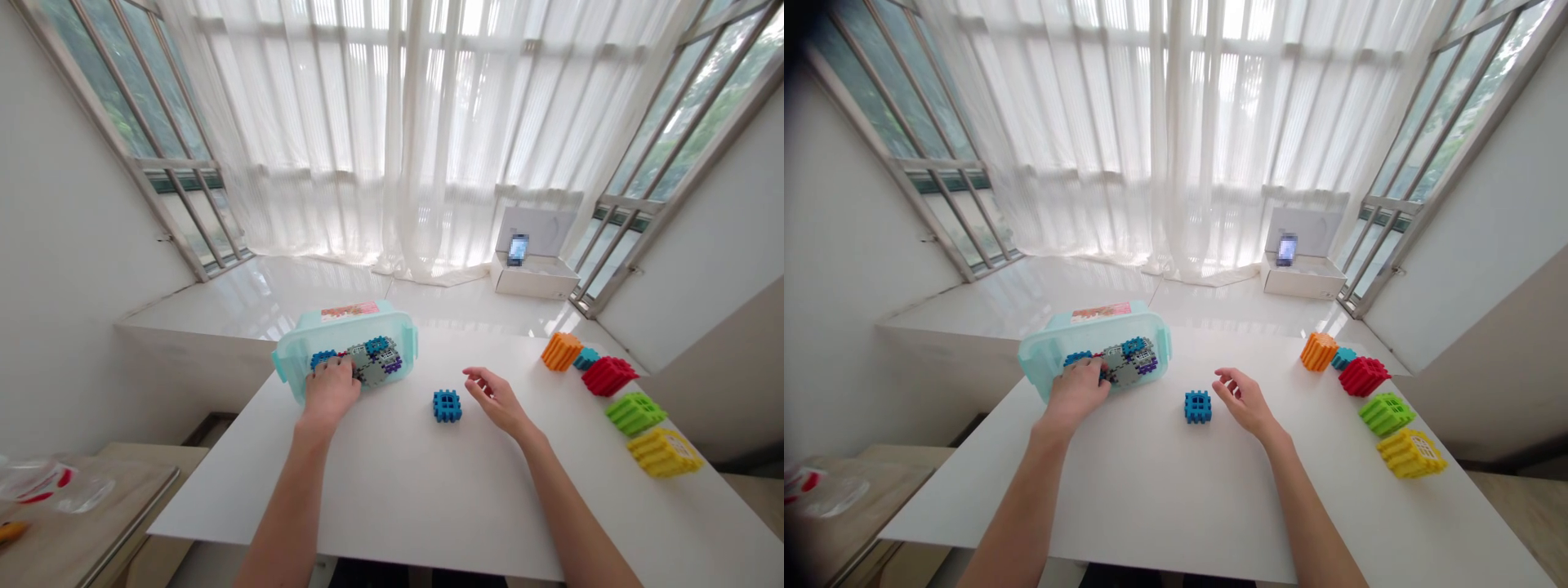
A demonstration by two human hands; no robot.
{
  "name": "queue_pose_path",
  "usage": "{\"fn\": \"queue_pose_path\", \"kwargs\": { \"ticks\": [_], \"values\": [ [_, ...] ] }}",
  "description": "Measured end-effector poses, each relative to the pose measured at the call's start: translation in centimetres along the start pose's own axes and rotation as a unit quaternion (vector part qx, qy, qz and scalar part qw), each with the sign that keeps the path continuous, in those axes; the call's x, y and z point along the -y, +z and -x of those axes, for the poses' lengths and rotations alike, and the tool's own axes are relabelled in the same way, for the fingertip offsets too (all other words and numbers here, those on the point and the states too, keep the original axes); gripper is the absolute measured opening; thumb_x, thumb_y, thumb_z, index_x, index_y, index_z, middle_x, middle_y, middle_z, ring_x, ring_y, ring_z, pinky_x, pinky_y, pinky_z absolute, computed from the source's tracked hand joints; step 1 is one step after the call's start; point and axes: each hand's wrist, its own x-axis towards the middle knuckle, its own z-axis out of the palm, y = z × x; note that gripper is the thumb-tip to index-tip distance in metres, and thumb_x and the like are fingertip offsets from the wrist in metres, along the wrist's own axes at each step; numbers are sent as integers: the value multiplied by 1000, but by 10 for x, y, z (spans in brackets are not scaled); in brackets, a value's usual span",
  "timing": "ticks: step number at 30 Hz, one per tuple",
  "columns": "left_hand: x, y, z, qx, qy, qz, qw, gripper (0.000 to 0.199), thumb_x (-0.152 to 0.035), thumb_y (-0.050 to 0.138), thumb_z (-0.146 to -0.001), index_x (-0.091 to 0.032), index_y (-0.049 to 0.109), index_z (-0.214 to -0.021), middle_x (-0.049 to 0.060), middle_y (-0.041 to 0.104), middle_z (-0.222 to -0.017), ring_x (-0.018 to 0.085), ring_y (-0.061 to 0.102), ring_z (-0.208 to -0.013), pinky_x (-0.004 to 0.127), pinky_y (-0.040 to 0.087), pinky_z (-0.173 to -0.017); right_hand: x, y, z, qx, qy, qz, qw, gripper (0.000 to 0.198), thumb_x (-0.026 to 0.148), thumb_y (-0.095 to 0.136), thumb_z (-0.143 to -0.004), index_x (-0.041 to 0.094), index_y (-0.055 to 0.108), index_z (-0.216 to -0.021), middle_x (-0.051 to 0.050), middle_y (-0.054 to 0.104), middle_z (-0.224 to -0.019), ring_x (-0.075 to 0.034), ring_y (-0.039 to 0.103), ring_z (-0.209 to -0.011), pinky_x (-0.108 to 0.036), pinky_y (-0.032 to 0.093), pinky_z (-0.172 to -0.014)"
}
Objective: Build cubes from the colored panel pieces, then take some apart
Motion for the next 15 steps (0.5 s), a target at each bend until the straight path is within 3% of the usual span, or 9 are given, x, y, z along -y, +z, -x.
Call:
{"fn": "queue_pose_path", "kwargs": {
  "ticks": [3, 9, 15],
  "values": [
    [5, 1, -3, 5, 4, 5, 1000, 27, -21, 53, -80, -16, 65, -104, 17, 67, -109, 36, 61, -103, 45, 52, -79, -2, 1, -1, 1, -2, 6, 1000, 41, 55, 51, -91, 20, 63, -109, -5, 64, -89, -15, 57, -68, -28, 47, -58],
    [19, 13, -13, -44, 11, 39, 998, 18, -22, 58, -77, -18, 68, -92, 13, 69, -97, 31, 65, -91, 36, 54, -71, -3, 1, -1, -2, -7, 20, 1000, 42, 57, 52, -89, 20, 63, -108, -5, 66, -88, -15, 57, -66, -30, 50, -60],
    [21, 14, -15, -113, 22, 86, 990, 24, -12, 56, -72, -17, 68, -92, 12, 66, -104, 29, 63, -91, 39, 53, -83, -1, 0, 0, -8, -12, 28, 1000, 40, 54, 54, -88, 20, 63, -107, -5, 66, -85, -15, 57, -65, -30, 50, -60]
  ]
}}
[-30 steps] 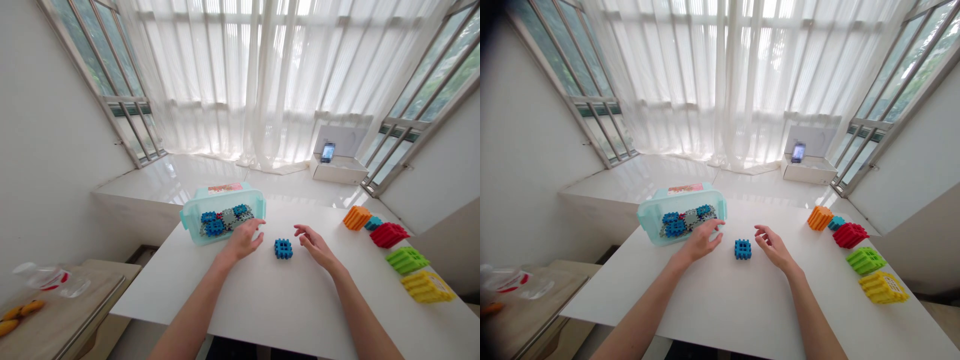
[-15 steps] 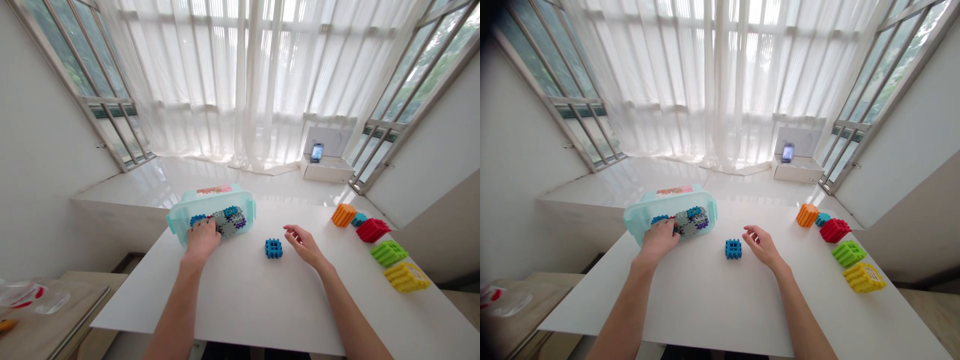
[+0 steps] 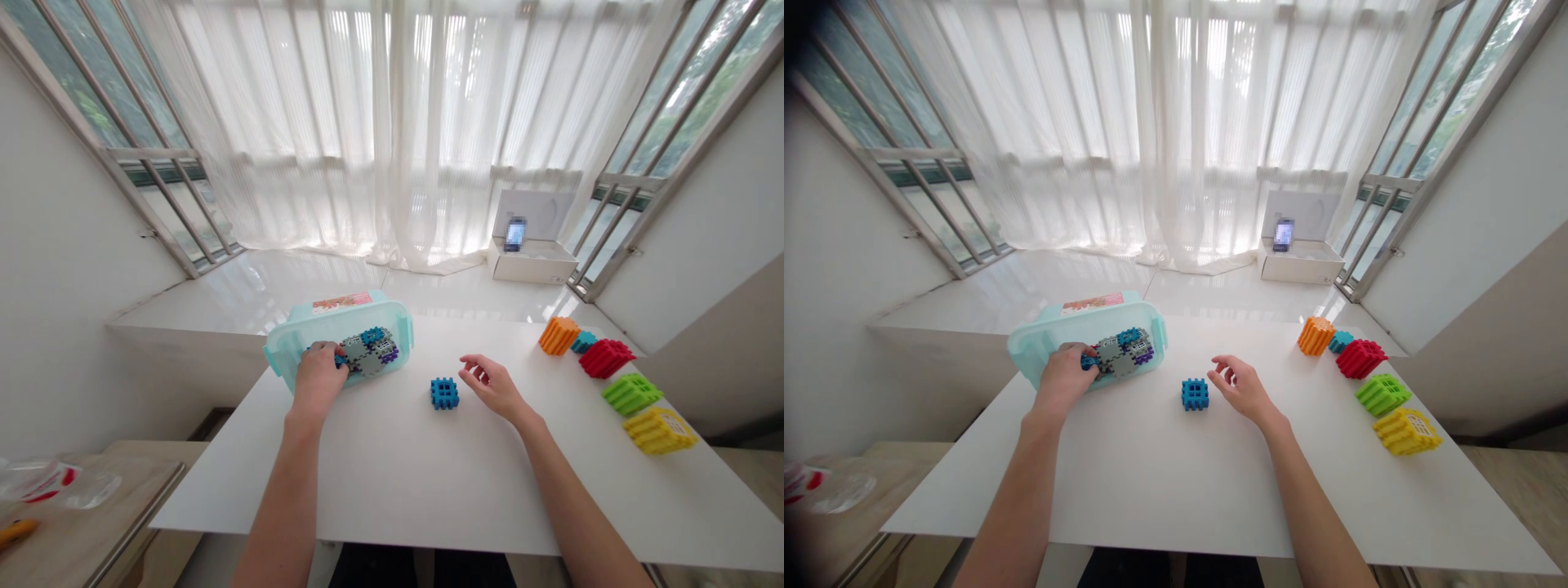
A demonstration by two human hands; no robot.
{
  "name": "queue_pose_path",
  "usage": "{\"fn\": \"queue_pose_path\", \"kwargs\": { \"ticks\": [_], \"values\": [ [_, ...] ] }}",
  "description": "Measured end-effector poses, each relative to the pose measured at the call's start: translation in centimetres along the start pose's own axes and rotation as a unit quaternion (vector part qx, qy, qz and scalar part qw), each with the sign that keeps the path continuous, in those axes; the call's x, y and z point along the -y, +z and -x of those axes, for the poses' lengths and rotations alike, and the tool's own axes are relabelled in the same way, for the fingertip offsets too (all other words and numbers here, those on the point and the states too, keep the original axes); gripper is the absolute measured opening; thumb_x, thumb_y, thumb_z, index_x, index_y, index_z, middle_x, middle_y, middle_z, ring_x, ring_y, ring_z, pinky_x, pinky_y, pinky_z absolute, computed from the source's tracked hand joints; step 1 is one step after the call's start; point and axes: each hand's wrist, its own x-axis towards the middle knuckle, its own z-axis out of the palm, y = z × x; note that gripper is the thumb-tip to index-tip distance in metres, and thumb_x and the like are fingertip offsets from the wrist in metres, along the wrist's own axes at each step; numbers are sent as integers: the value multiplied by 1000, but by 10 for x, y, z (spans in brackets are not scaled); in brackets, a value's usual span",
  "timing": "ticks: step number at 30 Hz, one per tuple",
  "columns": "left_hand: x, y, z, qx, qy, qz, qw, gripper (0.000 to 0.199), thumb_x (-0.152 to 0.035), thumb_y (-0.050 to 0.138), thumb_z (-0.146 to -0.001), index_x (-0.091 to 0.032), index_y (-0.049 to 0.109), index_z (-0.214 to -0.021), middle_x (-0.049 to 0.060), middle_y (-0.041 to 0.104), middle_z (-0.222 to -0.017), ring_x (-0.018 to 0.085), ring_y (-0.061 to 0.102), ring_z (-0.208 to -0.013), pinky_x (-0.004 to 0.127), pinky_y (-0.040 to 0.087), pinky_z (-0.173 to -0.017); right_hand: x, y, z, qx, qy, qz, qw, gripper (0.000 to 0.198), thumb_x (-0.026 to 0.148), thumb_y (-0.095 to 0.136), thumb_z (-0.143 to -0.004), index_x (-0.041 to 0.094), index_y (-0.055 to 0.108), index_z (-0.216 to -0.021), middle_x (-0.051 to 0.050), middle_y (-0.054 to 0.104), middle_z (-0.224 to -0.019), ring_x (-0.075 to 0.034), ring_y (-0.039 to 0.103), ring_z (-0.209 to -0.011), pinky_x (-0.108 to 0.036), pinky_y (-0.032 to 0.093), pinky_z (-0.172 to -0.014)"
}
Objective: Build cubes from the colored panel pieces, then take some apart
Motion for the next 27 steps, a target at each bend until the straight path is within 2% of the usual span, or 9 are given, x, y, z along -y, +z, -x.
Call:
{"fn": "queue_pose_path", "kwargs": {
  "ticks": [2, 5, 7, 9, 12, 16, 21, 24, 27],
  "values": [
    [-1, -2, -1, -18, 4, 14, 1000, 23, -11, 56, -71, -17, 67, -90, 12, 66, -102, 30, 62, -94, 41, 52, -86, 0, 0, 0, -3, -4, 3, 1000, 39, 53, 54, -88, 20, 63, -106, -5, 67, -85, -15, 57, -65, -30, 50, -61],
    [-5, -5, -2, -87, 15, 36, 995, 20, -10, 56, -73, -17, 68, -88, 13, 64, -112, 32, 59, -104, 43, 50, -93, 0, 0, 0, -5, -9, 6, 1000, 38, 52, 54, -88, 20, 63, -106, -4, 67, -85, -15, 57, -65, -30, 51, -61],
    [-12, -4, -2, -135, 40, 73, 987, 18, -11, 56, -76, -17, 67, -89, 12, 61, -120, 31, 57, -110, 42, 48, -98, 0, 0, 0, -9, -12, 7, 1000, 37, 51, 54, -88, 20, 63, -107, -5, 67, -86, -15, 57, -65, -30, 51, -61],
    [-21, -1, 1, -154, 83, 123, 977, 14, -14, 57, -80, -18, 67, -89, 10, 61, -121, 28, 58, -111, 40, 48, -100, -1, 1, 0, -16, -15, 9, 1000, 37, 51, 54, -88, 20, 63, -106, -5, 67, -86, -15, 57, -65, -31, 51, -61],
    [-41, 6, 7, -136, 166, 201, 956, 9, -20, 58, -86, -20, 66, -89, 8, 64, -115, 24, 61, -108, 39, 50, -98, -2, 1, -1, -24, -17, 10, 1000, 37, 51, 54, -88, 20, 64, -105, -6, 67, -85, -15, 57, -64, -31, 51, -60],
    [-66, 15, 21, -118, 265, 280, 915, 12, -24, 54, -93, -20, 64, -97, 7, 65, -111, 20, 64, -104, 36, 52, -94, 2, 1, 0, -32, -23, 3, 999, 36, 51, 53, -89, 20, 65, -103, -5, 67, -83, -16, 57, -64, -31, 51, -60],
    [-81, 21, 39, -128, 328, 270, 896, 10, -26, 56, -94, -24, 65, -99, 7, 67, -109, 20, 62, -102, 37, 51, -91, 14, 2, 3, -33, -18, -29, 999, 36, 52, 54, -89, 20, 68, -99, -5, 68, -79, -16, 58, -64, -30, 50, -58],
    [-84, 24, 46, -119, 371, 251, 886, 13, -23, 57, -94, -25, 65, -104, 5, 70, -103, 17, 64, -92, 33, 51, -85, 18, 4, 4, 19, -15, -81, 996, 35, 50, 58, -87, 21, 68, -105, -6, 70, -89, -15, 60, -68, -29, 51, -59],
    [-85, 26, 50, -102, 404, 260, 871, 14, -20, 55, -95, -24, 63, -106, 4, 71, -105, 16, 66, -94, 31, 51, -85, 17, 6, 4, 77, -1, -136, 988, 43, 47, 67, -82, 21, 66, -116, -7, 70, -96, -15, 60, -69, -29, 53, -62]
  ]
}}
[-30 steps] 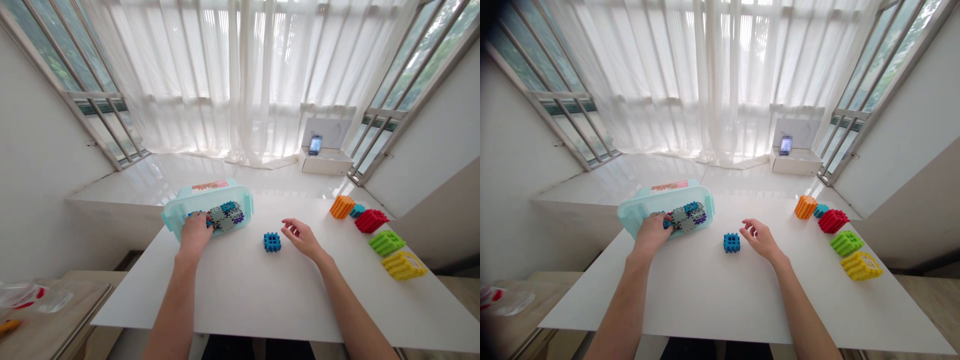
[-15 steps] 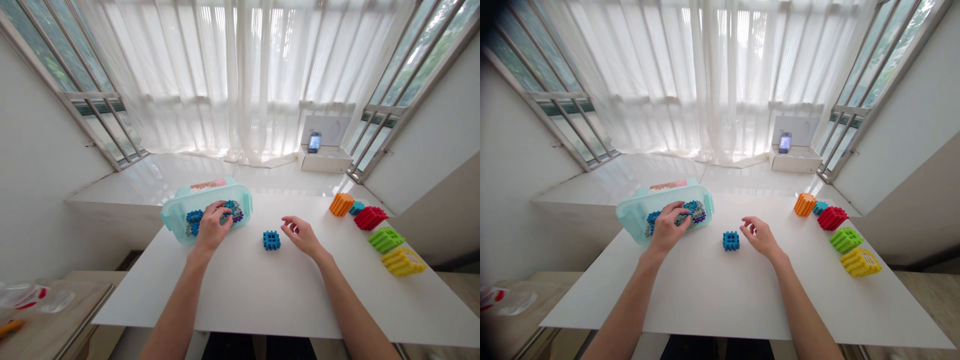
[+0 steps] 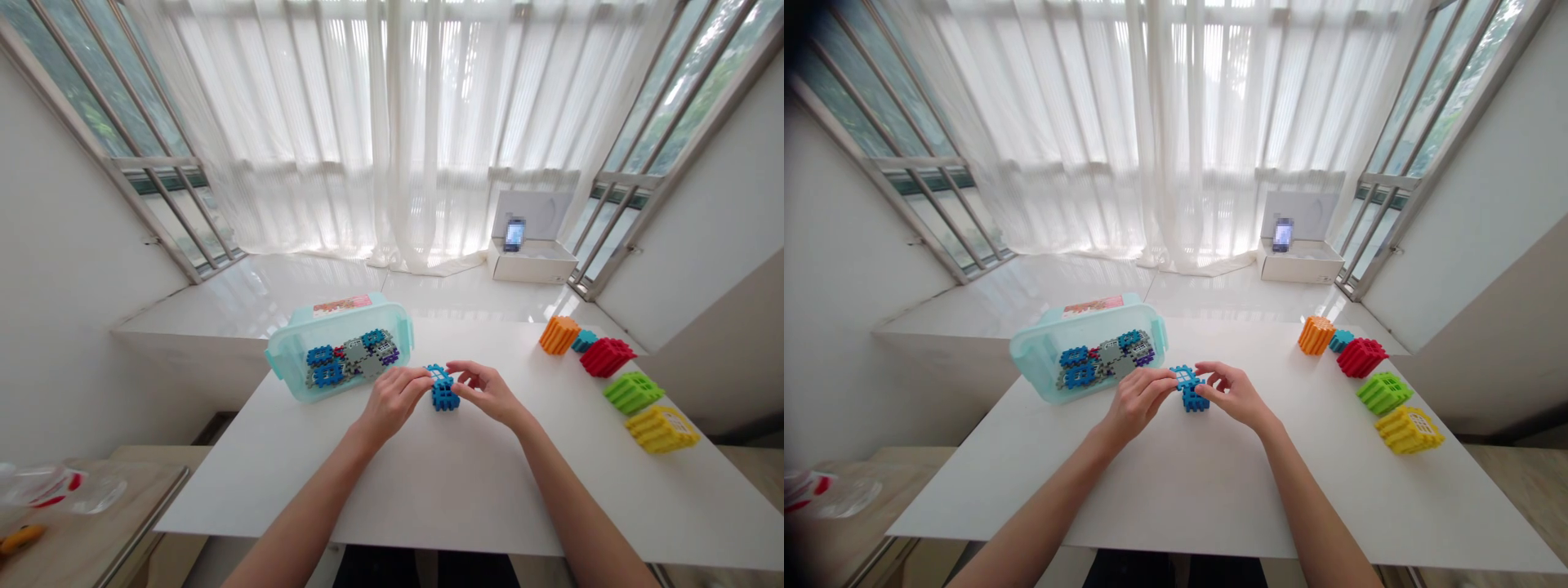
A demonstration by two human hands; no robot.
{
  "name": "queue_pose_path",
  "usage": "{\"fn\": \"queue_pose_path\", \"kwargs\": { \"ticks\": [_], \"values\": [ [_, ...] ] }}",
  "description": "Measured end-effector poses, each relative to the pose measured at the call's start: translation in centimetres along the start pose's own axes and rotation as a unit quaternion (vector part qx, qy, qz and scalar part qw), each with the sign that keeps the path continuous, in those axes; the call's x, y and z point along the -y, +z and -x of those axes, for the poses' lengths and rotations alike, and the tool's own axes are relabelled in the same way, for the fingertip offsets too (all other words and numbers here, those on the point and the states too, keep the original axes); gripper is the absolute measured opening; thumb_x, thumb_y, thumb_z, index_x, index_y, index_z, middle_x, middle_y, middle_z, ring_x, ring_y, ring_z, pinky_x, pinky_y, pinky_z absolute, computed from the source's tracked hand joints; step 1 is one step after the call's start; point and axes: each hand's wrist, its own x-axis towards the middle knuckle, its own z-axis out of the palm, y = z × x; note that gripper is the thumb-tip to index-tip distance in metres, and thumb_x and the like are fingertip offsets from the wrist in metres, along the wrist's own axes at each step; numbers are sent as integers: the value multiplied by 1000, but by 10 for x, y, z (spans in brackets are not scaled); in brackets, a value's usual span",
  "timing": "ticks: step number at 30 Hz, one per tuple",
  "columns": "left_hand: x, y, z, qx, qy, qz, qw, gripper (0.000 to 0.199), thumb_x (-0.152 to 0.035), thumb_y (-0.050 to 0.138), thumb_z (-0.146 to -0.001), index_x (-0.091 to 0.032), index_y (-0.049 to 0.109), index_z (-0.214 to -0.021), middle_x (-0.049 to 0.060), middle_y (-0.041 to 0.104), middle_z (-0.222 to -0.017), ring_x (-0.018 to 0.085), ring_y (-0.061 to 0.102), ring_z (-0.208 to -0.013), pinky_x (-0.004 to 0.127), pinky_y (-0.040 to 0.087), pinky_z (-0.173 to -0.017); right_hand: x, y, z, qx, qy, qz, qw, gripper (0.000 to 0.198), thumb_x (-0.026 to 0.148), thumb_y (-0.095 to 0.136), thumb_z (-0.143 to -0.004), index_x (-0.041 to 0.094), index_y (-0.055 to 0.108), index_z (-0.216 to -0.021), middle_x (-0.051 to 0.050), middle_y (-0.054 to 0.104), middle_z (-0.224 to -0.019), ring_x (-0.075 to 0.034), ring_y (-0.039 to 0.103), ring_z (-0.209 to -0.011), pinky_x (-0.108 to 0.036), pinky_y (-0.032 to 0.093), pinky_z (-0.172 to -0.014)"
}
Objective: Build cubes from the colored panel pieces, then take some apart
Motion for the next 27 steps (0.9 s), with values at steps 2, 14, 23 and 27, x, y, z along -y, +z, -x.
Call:
{"fn": "queue_pose_path", "kwargs": {
  "ticks": [2, 14, 23, 27],
  "values": [
    [0, 2, 1, 2, 1, 18, 1000, 15, -20, 53, -96, -23, 63, -106, 5, 71, -107, 16, 67, -98, 30, 52, -87, -2, 0, 0, 10, 16, -19, 1000, 49, 46, 71, -78, 20, 65, -120, -5, 69, -88, -14, 58, -65, -29, 52, -61],
    [3, 11, -2, 61, -104, 178, 977, 13, -21, 52, -96, -21, 62, -104, 11, 60, -129, 19, 59, -120, 35, 50, -100, 0, -10, 3, 1, 6, 61, 998, 44, 36, 75, -73, 25, 66, -115, -3, 66, -92, -12, 51, -64, -26, 46, -56],
    [2, 12, -4, 105, -154, 214, 959, 8, -20, 59, -89, -21, 62, -97, 7, 67, -116, 19, 64, -108, 34, 49, -96, -7, -14, 1, 34, 34, 72, 996, 47, 41, 77, -71, 25, 70, -114, -3, 68, -92, -13, 47, -65, -28, 45, -59],
    [1, 13, -4, 114, -151, 192, 963, 9, -19, 57, -89, -22, 61, -97, 6, 66, -117, 19, 63, -109, 34, 48, -96, -10, -14, 1, 26, 57, 71, 995, 48, 41, 80, -68, 23, 71, -112, -3, 70, -88, -13, 44, -62, -28, 44, -58]
  ]
}}
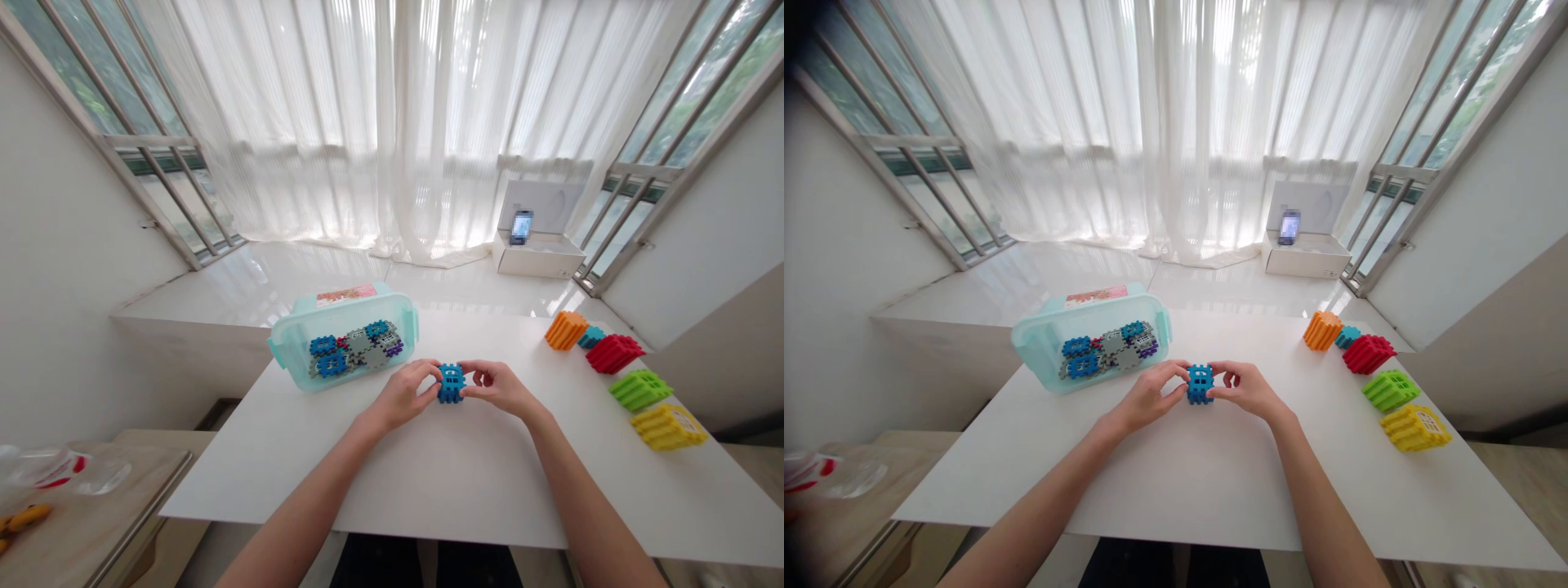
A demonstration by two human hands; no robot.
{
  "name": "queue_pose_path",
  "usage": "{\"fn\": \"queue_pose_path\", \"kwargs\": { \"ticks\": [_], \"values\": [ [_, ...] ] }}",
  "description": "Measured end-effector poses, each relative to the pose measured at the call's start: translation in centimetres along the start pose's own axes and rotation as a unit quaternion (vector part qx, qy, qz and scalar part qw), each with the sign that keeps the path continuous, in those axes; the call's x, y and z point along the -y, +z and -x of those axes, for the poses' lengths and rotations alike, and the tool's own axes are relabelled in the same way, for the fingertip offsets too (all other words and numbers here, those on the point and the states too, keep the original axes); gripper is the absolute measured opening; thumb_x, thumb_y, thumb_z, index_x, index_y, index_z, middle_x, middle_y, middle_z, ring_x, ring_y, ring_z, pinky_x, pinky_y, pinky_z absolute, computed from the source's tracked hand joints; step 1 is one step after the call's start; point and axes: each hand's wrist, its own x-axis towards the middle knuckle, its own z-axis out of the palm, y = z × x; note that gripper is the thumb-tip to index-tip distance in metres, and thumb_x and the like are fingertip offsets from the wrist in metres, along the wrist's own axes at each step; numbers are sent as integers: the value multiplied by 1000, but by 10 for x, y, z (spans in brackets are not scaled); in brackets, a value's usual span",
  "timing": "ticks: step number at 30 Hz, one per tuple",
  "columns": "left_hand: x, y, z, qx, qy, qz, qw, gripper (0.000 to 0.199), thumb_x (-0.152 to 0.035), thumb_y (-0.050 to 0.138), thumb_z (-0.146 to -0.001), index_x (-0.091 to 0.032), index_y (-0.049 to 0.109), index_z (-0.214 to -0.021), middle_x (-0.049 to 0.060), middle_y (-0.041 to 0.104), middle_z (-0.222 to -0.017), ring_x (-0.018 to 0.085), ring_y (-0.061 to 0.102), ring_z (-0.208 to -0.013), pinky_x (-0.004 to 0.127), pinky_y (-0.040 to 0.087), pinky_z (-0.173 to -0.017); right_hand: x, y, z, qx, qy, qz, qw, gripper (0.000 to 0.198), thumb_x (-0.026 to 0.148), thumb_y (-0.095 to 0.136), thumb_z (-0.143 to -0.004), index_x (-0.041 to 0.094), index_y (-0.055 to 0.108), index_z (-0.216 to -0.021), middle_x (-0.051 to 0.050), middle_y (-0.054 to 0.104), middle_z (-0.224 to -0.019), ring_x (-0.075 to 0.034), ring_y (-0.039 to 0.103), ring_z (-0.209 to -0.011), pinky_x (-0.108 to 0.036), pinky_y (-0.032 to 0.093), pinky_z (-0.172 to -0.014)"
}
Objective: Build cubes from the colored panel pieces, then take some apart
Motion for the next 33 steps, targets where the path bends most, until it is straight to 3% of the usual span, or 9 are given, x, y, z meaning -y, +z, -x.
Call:
{"fn": "queue_pose_path", "kwargs": {
  "ticks": [5, 10, 15, 33],
  "values": [
    [1, -1, 0, -10, -6, 3, 1000, 10, -19, 56, -89, -21, 60, -97, 8, 65, -118, 20, 63, -110, 35, 48, -96, 0, -1, 1, -31, -23, 18, 999, 39, 44, 77, -70, 23, 73, -103, -1, 68, -80, -11, 37, -57, -27, 40, -55],
    [0, -4, 0, 2, -9, -7, 1000, 9, -18, 60, -86, -21, 62, -94, 6, 67, -115, 20, 63, -108, 34, 48, -95, 3, -3, 4, -17, -49, 47, 998, 30, 37, 73, -76, 23, 72, -102, -1, 66, -84, -10, 35, -57, -26, 39, -56],
    [0, -6, 0, 35, -18, -22, 999, 9, -18, 61, -85, -22, 63, -92, 5, 69, -113, 21, 63, -109, 35, 48, -96, 5, -5, 5, 3, -66, 87, 994, 25, 34, 72, -76, 24, 73, -99, -2, 65, -85, -11, 37, -59, -26, 40, -57],
    [2, -5, 2, 56, -15, -54, 997, 11, -17, 62, -83, -22, 62, -92, 5, 69, -113, 21, 63, -106, 34, 48, -93, 0, -3, 4, 16, -77, 125, 989, 25, 30, 72, -74, 25, 73, -98, -2, 63, -86, -11, 44, -60, -26, 43, -58]
  ]
}}
